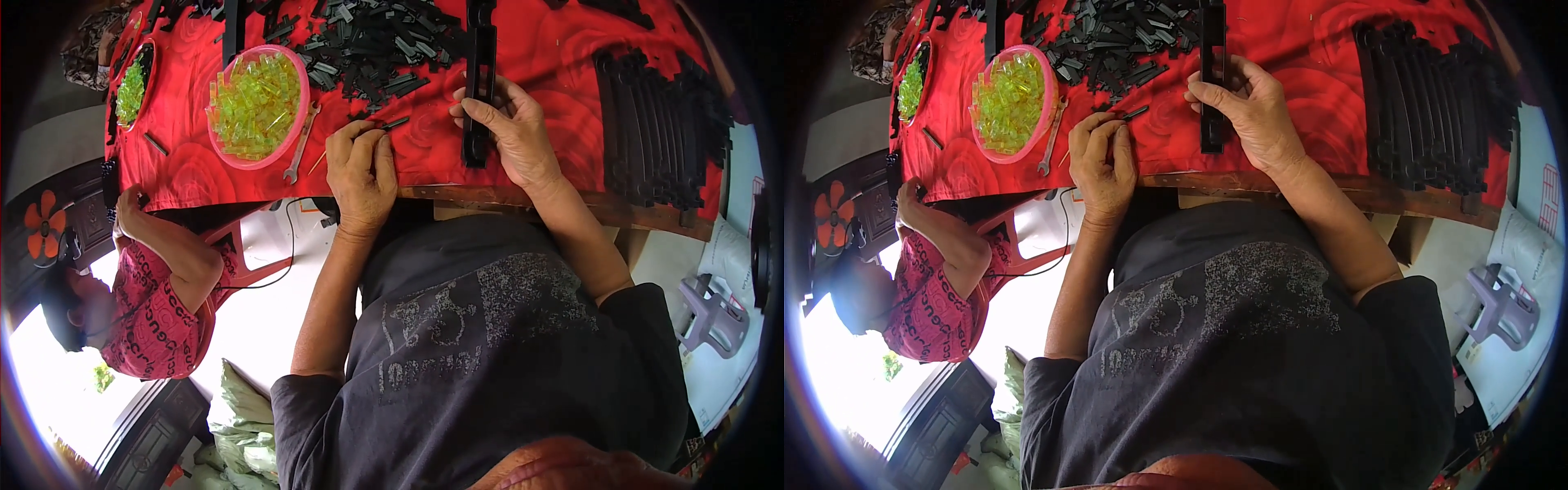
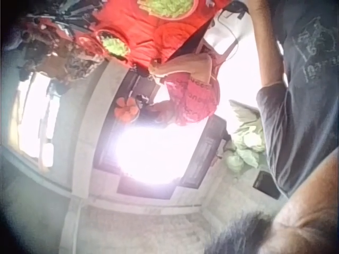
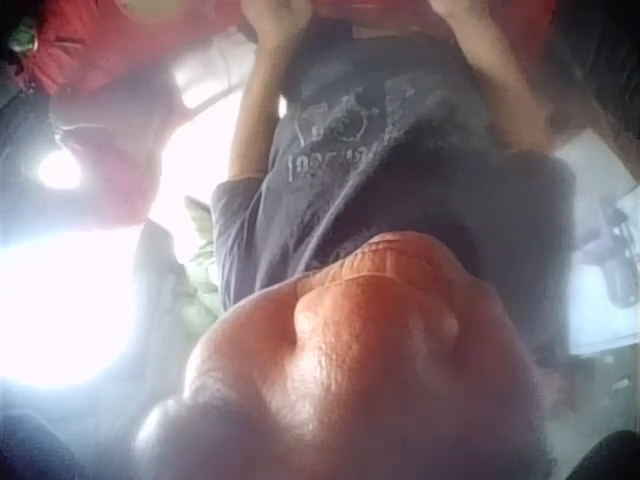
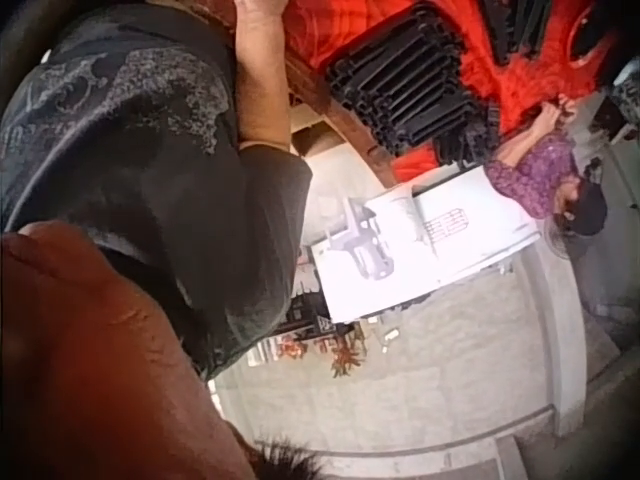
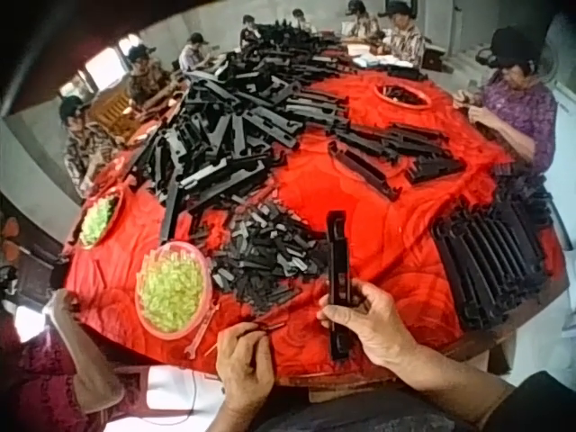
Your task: The person assembles plastic casings by hand, inserting small components into each housing and pressing the parts together.
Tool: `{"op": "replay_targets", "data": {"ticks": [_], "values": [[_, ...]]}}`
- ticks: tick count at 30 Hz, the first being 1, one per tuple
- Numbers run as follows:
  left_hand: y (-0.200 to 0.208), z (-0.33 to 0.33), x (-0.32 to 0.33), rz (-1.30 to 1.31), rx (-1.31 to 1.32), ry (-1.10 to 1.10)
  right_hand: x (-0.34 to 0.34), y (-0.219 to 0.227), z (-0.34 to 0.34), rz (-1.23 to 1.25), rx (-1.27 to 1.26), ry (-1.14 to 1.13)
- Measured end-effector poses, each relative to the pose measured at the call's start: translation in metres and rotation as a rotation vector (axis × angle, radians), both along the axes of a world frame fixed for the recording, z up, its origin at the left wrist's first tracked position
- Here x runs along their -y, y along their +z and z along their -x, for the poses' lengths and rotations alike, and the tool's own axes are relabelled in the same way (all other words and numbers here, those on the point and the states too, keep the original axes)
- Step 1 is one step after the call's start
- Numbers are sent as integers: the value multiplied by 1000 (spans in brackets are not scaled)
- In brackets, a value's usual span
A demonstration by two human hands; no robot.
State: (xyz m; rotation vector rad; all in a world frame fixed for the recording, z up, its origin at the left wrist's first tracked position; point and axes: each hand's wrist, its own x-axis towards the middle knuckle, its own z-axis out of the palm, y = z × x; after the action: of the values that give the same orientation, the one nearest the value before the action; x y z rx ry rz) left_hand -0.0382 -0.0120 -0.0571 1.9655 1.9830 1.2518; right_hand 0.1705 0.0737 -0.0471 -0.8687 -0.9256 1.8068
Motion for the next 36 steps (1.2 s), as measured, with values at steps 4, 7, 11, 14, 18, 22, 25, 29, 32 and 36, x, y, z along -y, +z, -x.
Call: {"op": "replay_targets", "data": {"ticks": [4, 7, 11, 14, 18, 22, 25, 29, 32, 36], "values": [[0, 2, 0, -2, -18, -5, 1, -2, 1, -15, -3, -28], [10, 0, -1, -1, -46, -11, 1, -2, -2, -49, 16, -55], [31, 3, -11, 20, 3, -28, 1, -5, -4, -84, 0, -54], [47, 24, -26, -61, -36, 55, 1, -9, -5, -97, 28, -44], [50, 66, -48, 23, -200, 195, 0, -11, -6, -116, 41, -12], [53, 91, -60, 219, -350, 379, 0, -12, -4, -102, 42, 11], [57, 86, -68, 343, -383, 405, 1, -14, -3, -113, 29, -8], [64, 93, -73, 412, -431, 372, 1, -11, -1, -123, 32, -16], [69, 95, -76, 466, -421, 348, 0, -14, -4, -143, 46, 1], [64, 99, -72, 466, -408, 340, -3, -16, -9, -71, -76, 51]]}}
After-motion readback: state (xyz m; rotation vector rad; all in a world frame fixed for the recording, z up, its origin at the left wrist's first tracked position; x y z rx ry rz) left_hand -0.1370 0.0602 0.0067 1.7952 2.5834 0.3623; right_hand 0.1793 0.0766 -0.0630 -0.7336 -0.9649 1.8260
